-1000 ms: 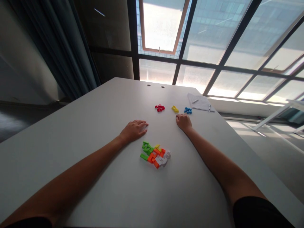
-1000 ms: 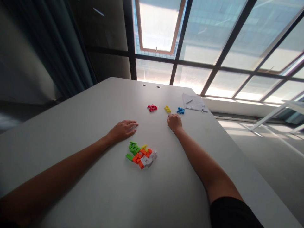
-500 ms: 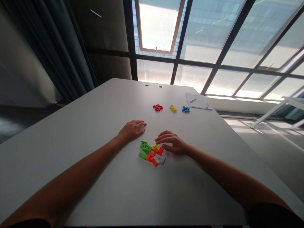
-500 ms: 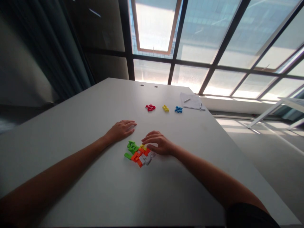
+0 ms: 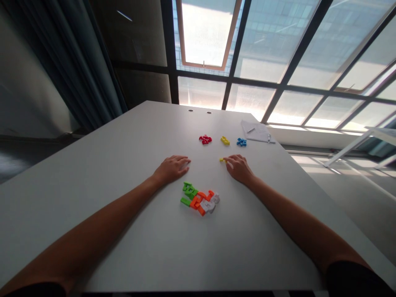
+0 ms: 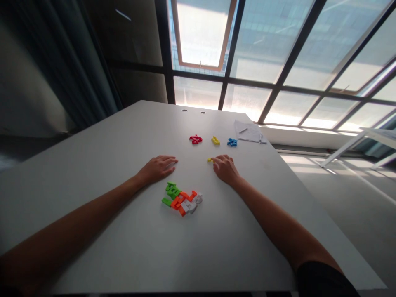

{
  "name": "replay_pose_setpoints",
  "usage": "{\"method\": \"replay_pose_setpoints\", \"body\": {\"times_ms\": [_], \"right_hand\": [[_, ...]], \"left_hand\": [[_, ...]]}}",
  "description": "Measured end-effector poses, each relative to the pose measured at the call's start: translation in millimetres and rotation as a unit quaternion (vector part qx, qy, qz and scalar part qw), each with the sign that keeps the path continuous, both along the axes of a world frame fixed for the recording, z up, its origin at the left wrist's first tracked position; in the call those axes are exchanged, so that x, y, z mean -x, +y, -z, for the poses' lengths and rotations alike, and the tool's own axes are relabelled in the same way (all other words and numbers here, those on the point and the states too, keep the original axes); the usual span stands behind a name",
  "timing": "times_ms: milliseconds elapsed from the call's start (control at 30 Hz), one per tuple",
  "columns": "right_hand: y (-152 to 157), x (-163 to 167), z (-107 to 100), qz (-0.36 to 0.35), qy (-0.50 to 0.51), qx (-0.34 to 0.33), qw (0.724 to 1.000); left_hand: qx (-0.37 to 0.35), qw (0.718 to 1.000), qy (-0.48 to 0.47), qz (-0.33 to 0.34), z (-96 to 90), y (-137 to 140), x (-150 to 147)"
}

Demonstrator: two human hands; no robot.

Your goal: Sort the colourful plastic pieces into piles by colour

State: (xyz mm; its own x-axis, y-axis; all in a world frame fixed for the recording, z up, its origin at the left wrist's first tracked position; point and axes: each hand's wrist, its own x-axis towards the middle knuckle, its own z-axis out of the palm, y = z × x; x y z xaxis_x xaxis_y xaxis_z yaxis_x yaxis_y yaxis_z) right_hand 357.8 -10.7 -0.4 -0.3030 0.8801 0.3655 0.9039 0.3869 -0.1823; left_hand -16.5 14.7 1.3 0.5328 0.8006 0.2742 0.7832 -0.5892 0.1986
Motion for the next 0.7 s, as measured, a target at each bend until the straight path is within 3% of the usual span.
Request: {"method": "replay_pose_setpoints", "body": {"times_ms": [100,333,700], "right_hand": [[8,-8,1,0.056,0.005,0.011,0.998],[12,-12,6,0.086,0.029,-0.026,0.996],[32,-8,4,0.116,-0.036,0.04,0.992]], "left_hand": [[-0.006,1.0,-0.002,0.0,1.1,1,0],[-0.01,1.0,-0.009,0.004,2.0,1,0],[-0.009,1.0,0.004,-0.006,-0.3,-1,-2]]}}
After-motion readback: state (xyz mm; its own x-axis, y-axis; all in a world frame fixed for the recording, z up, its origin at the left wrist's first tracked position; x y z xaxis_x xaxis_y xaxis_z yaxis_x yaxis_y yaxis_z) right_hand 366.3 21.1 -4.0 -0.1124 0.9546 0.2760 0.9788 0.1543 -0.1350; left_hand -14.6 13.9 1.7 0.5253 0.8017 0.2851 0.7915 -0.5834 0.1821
